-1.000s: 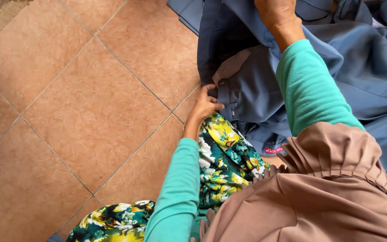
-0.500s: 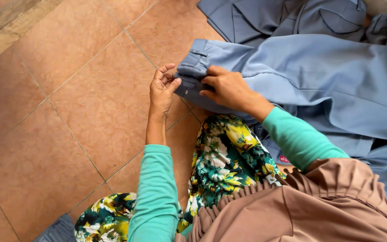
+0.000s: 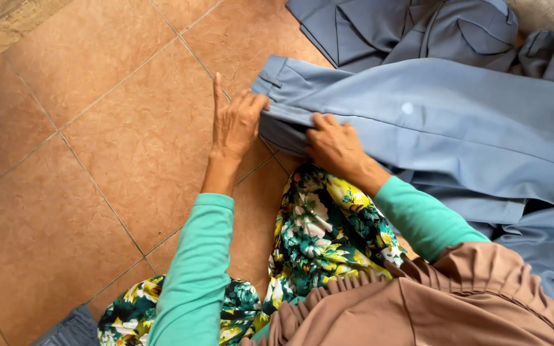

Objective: The person sits on the floor and folds several pairs of grey trousers by hand. They lay each pair flat, fold the legs together, fold the garment in half or thirds, and place the finished bundle onto a growing stack.

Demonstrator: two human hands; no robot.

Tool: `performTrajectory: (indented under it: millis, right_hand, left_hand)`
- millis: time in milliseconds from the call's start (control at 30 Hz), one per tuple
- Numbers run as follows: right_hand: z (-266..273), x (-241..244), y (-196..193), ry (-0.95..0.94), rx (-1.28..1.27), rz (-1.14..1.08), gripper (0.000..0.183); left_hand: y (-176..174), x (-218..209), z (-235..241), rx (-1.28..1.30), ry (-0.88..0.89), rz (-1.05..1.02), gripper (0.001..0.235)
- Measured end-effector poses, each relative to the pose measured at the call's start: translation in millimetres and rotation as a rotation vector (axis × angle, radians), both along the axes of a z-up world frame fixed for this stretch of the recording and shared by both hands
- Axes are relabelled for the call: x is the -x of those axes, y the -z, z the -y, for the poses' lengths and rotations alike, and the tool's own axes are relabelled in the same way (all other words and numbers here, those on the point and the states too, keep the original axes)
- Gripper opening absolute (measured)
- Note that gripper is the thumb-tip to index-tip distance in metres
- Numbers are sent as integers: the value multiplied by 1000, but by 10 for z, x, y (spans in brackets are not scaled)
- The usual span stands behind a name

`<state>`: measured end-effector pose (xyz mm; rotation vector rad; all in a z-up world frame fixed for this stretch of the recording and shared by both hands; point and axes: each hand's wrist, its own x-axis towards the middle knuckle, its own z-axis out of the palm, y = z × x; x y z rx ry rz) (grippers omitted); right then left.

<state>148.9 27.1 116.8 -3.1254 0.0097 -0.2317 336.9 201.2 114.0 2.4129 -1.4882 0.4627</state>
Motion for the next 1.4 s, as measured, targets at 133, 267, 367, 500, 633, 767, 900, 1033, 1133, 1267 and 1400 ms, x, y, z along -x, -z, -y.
performTrajectory:
  millis: [133,267,367,500,633,767,900,1033,1133,1267,1400]
  right_hand:
    - [548,363,368,230,35,-243,27]
    - [1094,417,530,417,81,-430,24]
    - [1458,60,331,571,96,-366,37]
    - [1723,-441,-247,568,228,-19,35]
    - [1282,-640,-400,309,291,415,22]
    - [615,-627,442,171,463,295,17]
    - [-17,-589,1513,1,233,52,7]
    - [-539,-909,2133,67,16,-192,13]
    - [-1201,-1104,2180,18,20,-157,14]
    - [-2014,-1181,2226,-196,-28,-77,18]
    - [-2752,-1080,1798,-333,-84,-115,20]
  left_hand:
    - [-146,-260,-99,50,-38,196,29]
    - [-230,-642,-151,98,-70,383,28]
    - [-449,-904,-192,136,-116,478,23]
    - [-928,-1109,-523,100,-265,510,10]
    - [-1187,-978,-1276,259,-274,615,8]
    - [-169,-907,-2371,85,-322,641,12]
    - [973,-364,-3371,-104,-354,478,16]
    - [1552,136,-4099,-318,-635,259,15]
    - [1712,287,-4538,-514,-897,72,3]
    - [1949,263,-5163,-763,-1338,-335,29]
    - [1771,258,-5668,-737,-1556,-644,55]
